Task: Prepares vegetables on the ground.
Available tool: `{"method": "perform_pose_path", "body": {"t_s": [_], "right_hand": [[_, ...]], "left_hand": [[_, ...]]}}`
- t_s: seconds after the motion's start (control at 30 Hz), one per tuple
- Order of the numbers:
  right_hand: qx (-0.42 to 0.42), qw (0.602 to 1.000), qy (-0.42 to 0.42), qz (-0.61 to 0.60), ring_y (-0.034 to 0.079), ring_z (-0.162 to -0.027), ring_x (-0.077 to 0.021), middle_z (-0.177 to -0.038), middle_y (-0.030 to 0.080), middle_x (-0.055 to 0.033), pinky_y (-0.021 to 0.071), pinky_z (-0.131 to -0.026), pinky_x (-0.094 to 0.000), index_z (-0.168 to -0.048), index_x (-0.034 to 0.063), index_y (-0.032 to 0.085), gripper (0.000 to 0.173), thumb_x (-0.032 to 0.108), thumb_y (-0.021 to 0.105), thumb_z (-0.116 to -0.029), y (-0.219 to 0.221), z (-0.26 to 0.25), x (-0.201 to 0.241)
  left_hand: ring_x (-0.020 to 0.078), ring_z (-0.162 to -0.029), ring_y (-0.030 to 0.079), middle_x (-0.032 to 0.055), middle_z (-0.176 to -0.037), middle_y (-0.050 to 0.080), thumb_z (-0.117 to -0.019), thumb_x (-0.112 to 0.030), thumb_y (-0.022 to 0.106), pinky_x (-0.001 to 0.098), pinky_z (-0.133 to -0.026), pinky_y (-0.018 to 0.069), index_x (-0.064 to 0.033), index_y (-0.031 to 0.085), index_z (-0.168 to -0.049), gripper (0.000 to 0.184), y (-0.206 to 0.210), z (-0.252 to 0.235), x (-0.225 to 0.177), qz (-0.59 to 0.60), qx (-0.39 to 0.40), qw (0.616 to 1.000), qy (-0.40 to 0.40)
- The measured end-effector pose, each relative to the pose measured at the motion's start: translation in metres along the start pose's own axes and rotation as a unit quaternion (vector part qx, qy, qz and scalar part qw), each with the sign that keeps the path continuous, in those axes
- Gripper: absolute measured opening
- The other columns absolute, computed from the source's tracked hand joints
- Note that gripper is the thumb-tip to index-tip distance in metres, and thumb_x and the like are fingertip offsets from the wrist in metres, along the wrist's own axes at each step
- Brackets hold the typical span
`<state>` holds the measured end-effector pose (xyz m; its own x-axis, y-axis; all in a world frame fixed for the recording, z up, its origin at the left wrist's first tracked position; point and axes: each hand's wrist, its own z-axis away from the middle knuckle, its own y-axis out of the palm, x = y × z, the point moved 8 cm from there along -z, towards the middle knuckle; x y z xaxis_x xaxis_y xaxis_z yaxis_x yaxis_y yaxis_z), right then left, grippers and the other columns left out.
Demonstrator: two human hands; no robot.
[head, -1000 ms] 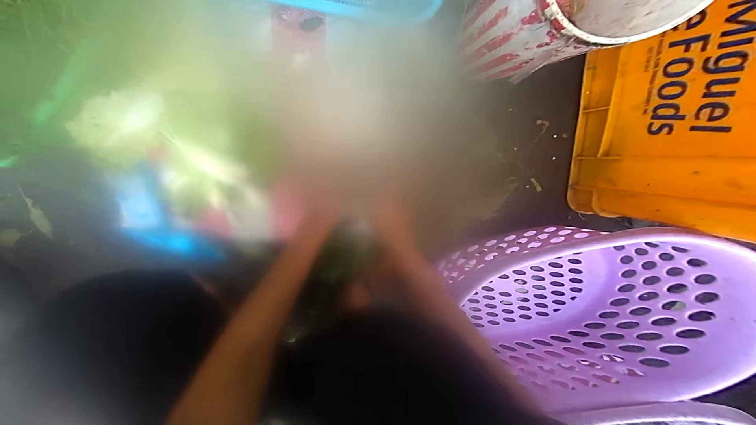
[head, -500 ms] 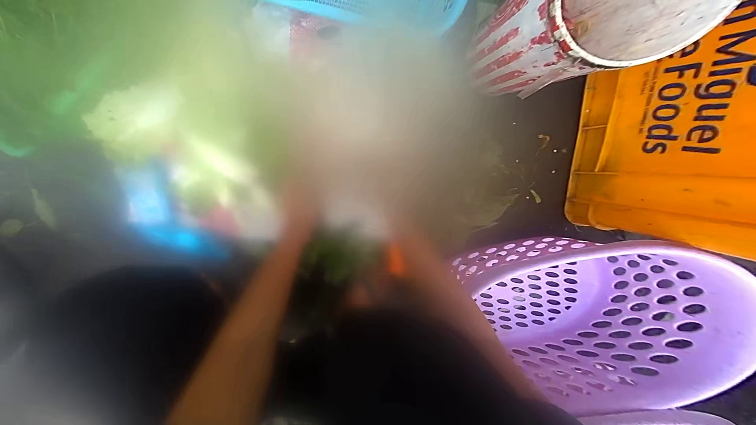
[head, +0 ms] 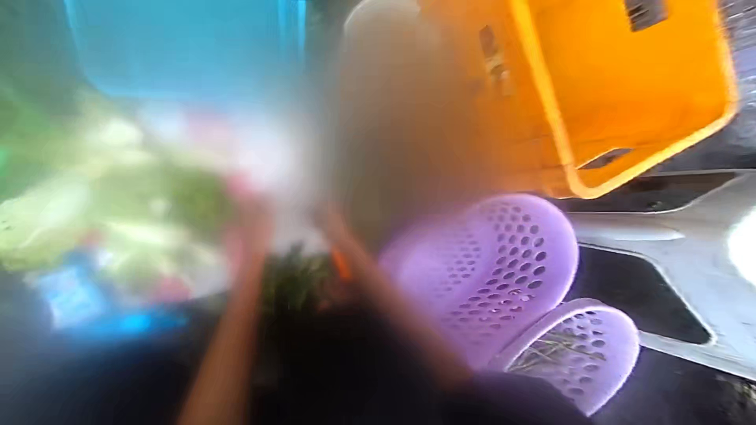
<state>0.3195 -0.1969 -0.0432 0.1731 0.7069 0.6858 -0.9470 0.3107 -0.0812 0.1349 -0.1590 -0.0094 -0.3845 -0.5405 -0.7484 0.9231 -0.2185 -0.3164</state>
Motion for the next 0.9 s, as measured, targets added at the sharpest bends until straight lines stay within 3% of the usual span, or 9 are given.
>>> {"method": "perform_pose_path", "body": {"t_s": [0.13,0.23,0.33,0.43,0.5,0.6,0.7,0.8,0.9], "right_hand": [[-0.053,0.953,-0.184,0.235,0.067,-0.085,-0.0333,-0.096,0.069,-0.0218,0.0543,-0.081,-0.0538,-0.114,-0.0046,0.067,0.04,0.032,0.05,-0.1094,-0.011,0.001,0.019],[-0.075,0.931,-0.177,0.309,0.068,-0.075,-0.0393,-0.091,0.069,-0.0226,0.0558,-0.071,-0.0587,-0.137,0.0056,0.056,0.037,0.029,0.05,-0.109,-0.014,0.017,0.0],[-0.044,0.925,-0.167,0.338,0.065,-0.066,-0.0371,-0.082,0.066,-0.0213,0.0549,-0.065,-0.0566,-0.138,0.0046,0.055,0.037,0.026,0.053,-0.1078,-0.009,0.015,-0.015],[0.009,0.915,-0.193,0.354,0.067,-0.069,-0.0362,-0.083,0.069,-0.0206,0.0557,-0.069,-0.0566,-0.136,0.0032,0.06,0.035,0.022,0.055,-0.1072,0.012,0.008,-0.013],[0.024,0.946,-0.184,0.268,0.062,-0.067,-0.0262,-0.083,0.067,-0.0166,0.0547,-0.067,-0.0458,-0.129,0.0001,0.064,0.029,0.017,0.055,-0.1067,0.017,0.005,-0.013],[0.04,0.996,-0.081,0.02,0.053,-0.053,-0.0102,-0.073,0.058,-0.0038,0.0491,-0.05,-0.0265,-0.123,-0.0063,0.059,0.029,0.014,0.044,-0.1101,0.021,-0.005,-0.023],[0.053,0.987,0.033,-0.15,0.061,-0.063,-0.0129,-0.082,0.062,-0.0036,0.0556,-0.056,-0.0302,-0.118,0.0012,0.057,0.033,0.025,0.035,-0.1132,0.027,-0.002,-0.033],[0.028,0.961,0.075,-0.263,0.064,-0.084,-0.0174,-0.1,0.061,-0.0098,0.0561,-0.076,-0.0384,-0.123,0.0004,0.051,0.037,0.028,0.03,-0.111,0.026,0.002,-0.022],[-0.003,0.946,0.031,-0.322,0.063,-0.077,-0.0136,-0.089,0.059,-0.0067,0.0558,-0.071,-0.0335,-0.111,0.002,0.052,0.031,0.022,0.029,-0.111,0.007,-0.01,-0.009]], "left_hand": [[0.0157,-0.08,0.062,0.0094,-0.103,0.064,-0.1102,-0.029,0.046,0.0352,-0.068,0.0543,-0.0052,0.059,-0.131,0.033,-0.025,-0.006,0.022,0.145,-0.062,0.985,-0.072],[0.0175,-0.082,0.062,0.0099,-0.105,0.063,-0.1087,-0.025,0.05,0.0372,-0.068,0.0553,-0.006,0.06,-0.129,0.03,-0.029,-0.002,0.042,0.136,-0.068,0.985,-0.082],[0.0304,-0.097,0.067,0.0208,-0.117,0.066,-0.1054,-0.025,0.058,0.0484,-0.083,0.0574,-0.0053,0.057,-0.136,0.037,-0.025,0.003,0.044,-0.008,-0.05,0.999,-0.015],[0.0373,-0.098,0.07,0.023,-0.112,0.069,-0.1013,-0.026,0.065,0.0564,-0.088,0.0565,-0.0018,0.058,-0.136,0.043,0.0,-0.029,0.04,-0.194,-0.051,0.975,0.091],[0.0385,-0.1,0.071,0.0207,-0.113,0.071,-0.0998,-0.031,0.067,0.0591,-0.088,0.0569,-0.0064,0.06,-0.135,0.043,0.015,-0.048,0.048,-0.276,-0.05,0.952,0.119],[0.0422,-0.104,0.069,0.0234,-0.113,0.07,-0.1003,-0.031,0.067,0.0612,-0.089,0.0554,-0.0049,0.061,-0.133,0.042,0.019,-0.05,0.032,-0.276,-0.014,0.959,0.054],[0.0371,-0.107,0.069,0.0224,-0.116,0.069,-0.0989,-0.029,0.067,0.0552,-0.095,0.0548,0.0001,0.065,-0.126,0.04,0.025,-0.023,-0.002,-0.198,0.034,0.977,0.07],[0.0383,-0.124,0.06,0.0241,-0.135,0.06,-0.0964,-0.025,0.065,0.0539,-0.104,0.0494,-0.0039,0.06,-0.138,0.047,0.059,0.019,-0.04,-0.254,0.154,0.948,0.117],[0.0392,-0.122,0.062,0.0239,-0.141,0.057,-0.1021,-0.02,0.055,0.0545,-0.099,0.0516,-0.0065,0.052,-0.147,0.047,0.076,0.05,-0.091,-0.31,0.205,0.915,0.157]]}}
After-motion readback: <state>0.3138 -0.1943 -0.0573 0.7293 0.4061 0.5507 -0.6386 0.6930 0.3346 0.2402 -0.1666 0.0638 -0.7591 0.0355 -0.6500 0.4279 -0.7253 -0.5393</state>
